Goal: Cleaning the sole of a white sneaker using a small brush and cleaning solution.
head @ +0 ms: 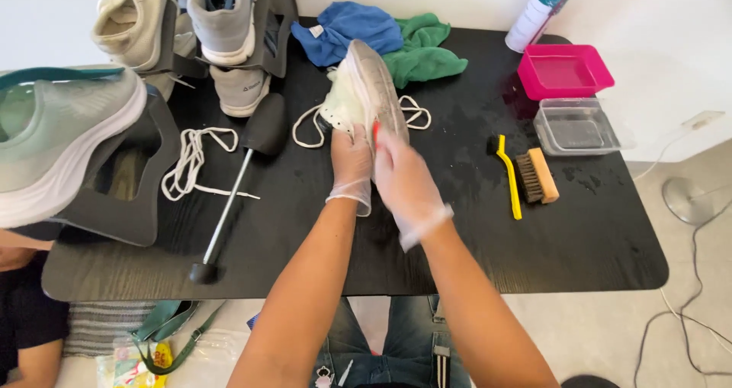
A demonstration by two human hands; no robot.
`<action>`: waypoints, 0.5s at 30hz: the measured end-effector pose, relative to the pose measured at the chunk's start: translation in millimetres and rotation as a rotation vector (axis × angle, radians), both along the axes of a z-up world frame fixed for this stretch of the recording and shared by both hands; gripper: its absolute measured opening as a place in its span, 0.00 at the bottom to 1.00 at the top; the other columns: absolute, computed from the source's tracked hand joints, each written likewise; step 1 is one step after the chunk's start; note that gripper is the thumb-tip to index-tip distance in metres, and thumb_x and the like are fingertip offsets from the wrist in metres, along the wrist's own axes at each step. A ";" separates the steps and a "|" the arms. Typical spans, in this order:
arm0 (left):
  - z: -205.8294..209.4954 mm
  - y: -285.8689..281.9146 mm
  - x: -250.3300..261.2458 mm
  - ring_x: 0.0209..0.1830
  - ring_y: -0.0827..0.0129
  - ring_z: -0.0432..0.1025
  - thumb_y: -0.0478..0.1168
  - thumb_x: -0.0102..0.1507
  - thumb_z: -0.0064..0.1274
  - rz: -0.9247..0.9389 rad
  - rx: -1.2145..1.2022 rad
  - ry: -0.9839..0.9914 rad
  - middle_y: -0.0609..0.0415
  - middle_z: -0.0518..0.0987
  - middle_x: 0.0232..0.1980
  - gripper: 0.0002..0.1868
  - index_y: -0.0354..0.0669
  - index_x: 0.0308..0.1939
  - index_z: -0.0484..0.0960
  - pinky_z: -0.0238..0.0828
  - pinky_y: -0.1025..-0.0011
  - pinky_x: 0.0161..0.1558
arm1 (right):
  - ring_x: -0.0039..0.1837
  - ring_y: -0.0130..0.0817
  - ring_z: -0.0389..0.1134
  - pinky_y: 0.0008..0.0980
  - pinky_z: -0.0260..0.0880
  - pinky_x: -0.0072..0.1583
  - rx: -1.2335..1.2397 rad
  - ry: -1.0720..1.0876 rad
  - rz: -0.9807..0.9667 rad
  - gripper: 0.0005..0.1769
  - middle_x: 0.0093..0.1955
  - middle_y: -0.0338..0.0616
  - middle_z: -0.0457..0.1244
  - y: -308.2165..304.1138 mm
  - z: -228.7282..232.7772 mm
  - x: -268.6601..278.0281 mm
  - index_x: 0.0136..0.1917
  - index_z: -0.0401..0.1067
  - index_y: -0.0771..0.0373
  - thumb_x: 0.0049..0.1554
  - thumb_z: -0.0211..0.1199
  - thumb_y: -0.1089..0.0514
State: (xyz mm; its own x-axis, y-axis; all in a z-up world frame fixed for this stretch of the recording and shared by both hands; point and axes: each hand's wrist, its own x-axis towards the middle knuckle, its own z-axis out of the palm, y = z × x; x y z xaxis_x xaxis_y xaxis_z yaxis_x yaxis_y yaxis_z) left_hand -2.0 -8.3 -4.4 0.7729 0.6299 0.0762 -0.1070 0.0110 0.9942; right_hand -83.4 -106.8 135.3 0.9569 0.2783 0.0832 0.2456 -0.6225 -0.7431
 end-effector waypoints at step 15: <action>-14.6 -0.2 6.9 0.67 0.45 0.68 0.45 0.69 0.46 -0.020 0.116 0.075 0.28 0.77 0.58 0.22 0.26 0.57 0.74 0.62 0.54 0.69 | 0.71 0.53 0.63 0.49 0.60 0.73 0.044 0.021 -0.119 0.24 0.68 0.56 0.65 -11.8 5.3 1.7 0.69 0.71 0.59 0.63 0.47 0.53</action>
State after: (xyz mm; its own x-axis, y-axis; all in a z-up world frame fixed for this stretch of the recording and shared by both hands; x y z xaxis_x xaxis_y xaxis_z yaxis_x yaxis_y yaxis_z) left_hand 4.9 -8.5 -19.1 0.7913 0.6049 0.0889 -0.0330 -0.1029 0.9941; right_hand -81.7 -118.5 140.6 0.9845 0.1594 0.0728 0.1565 -0.6129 -0.7745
